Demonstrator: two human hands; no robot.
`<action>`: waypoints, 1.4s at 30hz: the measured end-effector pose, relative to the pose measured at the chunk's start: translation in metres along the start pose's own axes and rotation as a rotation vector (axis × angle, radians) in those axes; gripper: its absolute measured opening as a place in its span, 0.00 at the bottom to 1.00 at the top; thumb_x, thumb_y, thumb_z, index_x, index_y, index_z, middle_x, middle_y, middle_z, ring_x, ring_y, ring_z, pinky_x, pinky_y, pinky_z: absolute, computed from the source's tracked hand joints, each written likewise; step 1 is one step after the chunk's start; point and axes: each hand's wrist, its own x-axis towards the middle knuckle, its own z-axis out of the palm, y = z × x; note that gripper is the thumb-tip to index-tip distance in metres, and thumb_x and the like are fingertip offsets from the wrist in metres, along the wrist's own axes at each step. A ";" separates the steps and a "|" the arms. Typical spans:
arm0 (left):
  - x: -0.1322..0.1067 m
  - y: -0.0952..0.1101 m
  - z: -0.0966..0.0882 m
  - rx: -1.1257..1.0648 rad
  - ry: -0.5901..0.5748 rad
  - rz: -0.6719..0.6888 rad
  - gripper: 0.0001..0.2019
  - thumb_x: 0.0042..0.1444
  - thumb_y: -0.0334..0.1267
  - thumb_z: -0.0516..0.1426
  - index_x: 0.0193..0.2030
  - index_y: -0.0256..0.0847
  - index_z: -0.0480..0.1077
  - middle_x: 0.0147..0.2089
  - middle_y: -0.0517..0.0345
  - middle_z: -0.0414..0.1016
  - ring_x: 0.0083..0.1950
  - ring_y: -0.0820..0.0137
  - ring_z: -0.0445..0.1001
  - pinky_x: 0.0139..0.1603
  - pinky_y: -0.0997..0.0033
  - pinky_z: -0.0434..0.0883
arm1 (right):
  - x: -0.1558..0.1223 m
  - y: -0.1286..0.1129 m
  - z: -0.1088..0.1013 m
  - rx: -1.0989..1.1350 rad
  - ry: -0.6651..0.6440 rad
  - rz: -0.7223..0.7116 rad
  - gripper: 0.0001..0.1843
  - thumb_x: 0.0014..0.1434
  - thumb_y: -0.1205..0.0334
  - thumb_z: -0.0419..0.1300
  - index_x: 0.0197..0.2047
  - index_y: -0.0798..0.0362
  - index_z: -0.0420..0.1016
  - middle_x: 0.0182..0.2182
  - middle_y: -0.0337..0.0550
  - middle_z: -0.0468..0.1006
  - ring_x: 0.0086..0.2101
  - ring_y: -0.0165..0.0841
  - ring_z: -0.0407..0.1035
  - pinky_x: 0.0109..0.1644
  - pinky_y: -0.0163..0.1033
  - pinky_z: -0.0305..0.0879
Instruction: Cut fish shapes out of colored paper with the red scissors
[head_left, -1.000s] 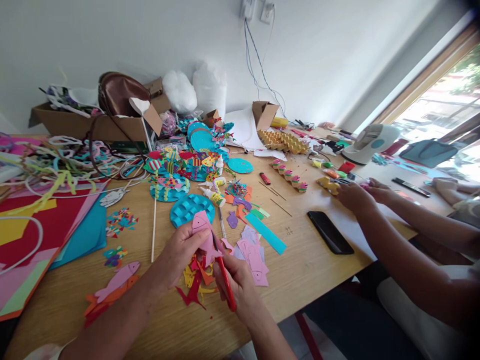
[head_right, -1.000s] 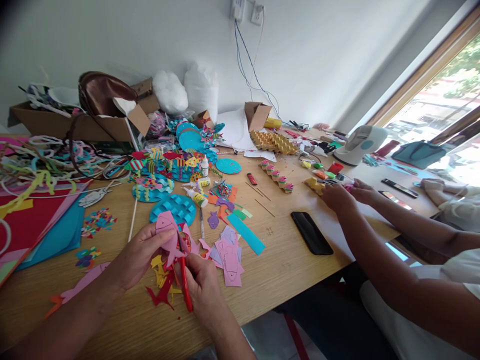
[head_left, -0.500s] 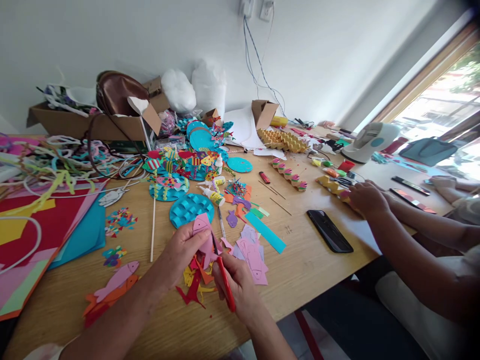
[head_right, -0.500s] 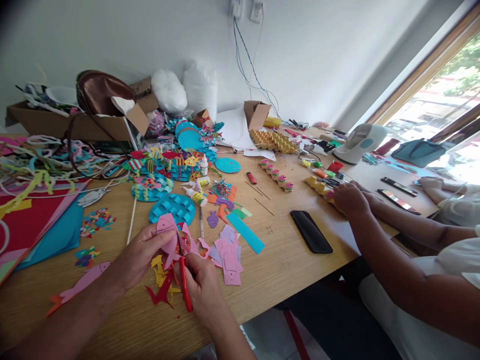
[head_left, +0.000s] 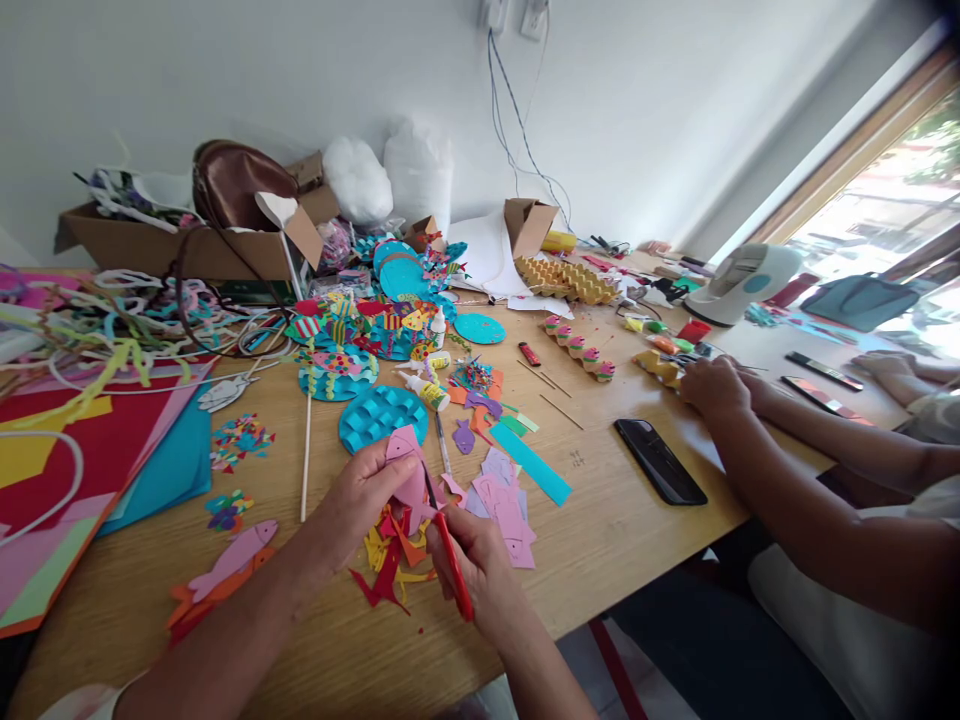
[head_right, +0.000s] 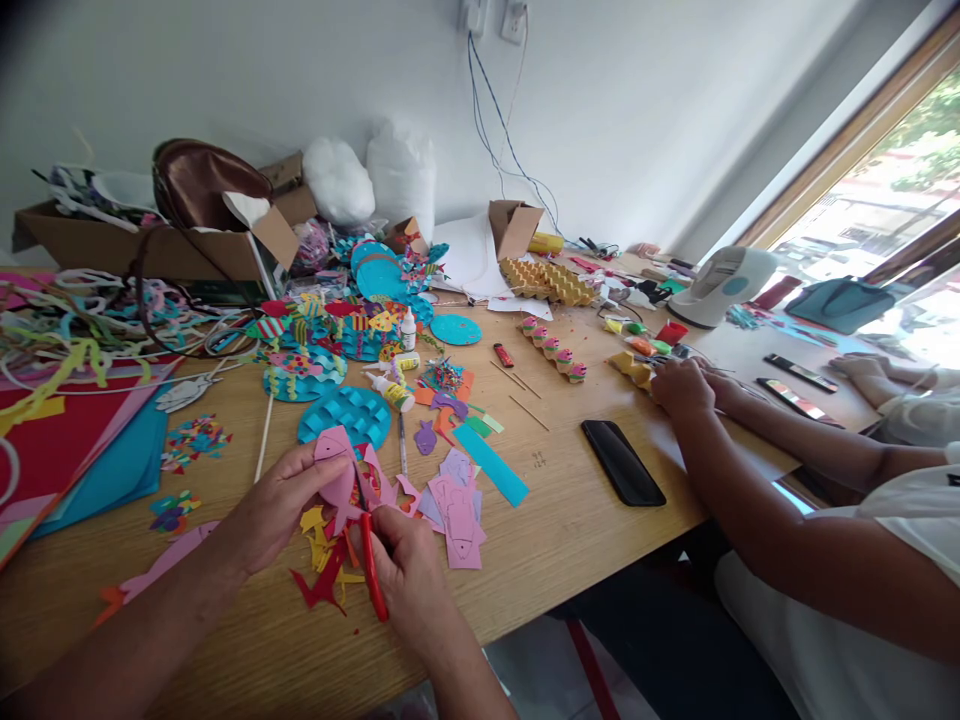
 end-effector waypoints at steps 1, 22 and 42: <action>0.000 0.000 0.000 0.007 -0.010 0.007 0.11 0.44 0.43 0.62 0.25 0.40 0.67 0.21 0.66 0.67 0.23 0.73 0.65 0.25 0.75 0.64 | 0.000 -0.001 0.000 0.005 0.000 0.003 0.24 0.62 0.47 0.54 0.20 0.51 0.55 0.15 0.31 0.56 0.18 0.25 0.50 0.20 0.32 0.45; -0.001 0.005 0.000 0.020 -0.089 -0.017 0.14 0.47 0.48 0.61 0.26 0.40 0.67 0.19 0.67 0.65 0.18 0.78 0.59 0.17 0.80 0.57 | -0.001 -0.012 -0.003 0.190 -0.085 0.069 0.22 0.61 0.47 0.54 0.23 0.52 0.61 0.13 0.30 0.61 0.16 0.24 0.52 0.20 0.30 0.49; -0.002 0.002 0.001 0.038 -0.127 -0.056 0.14 0.47 0.47 0.59 0.26 0.38 0.66 0.17 0.66 0.65 0.16 0.80 0.58 0.16 0.81 0.58 | -0.001 -0.008 -0.001 0.177 -0.046 0.074 0.24 0.60 0.42 0.54 0.23 0.53 0.62 0.14 0.31 0.59 0.15 0.24 0.51 0.18 0.31 0.46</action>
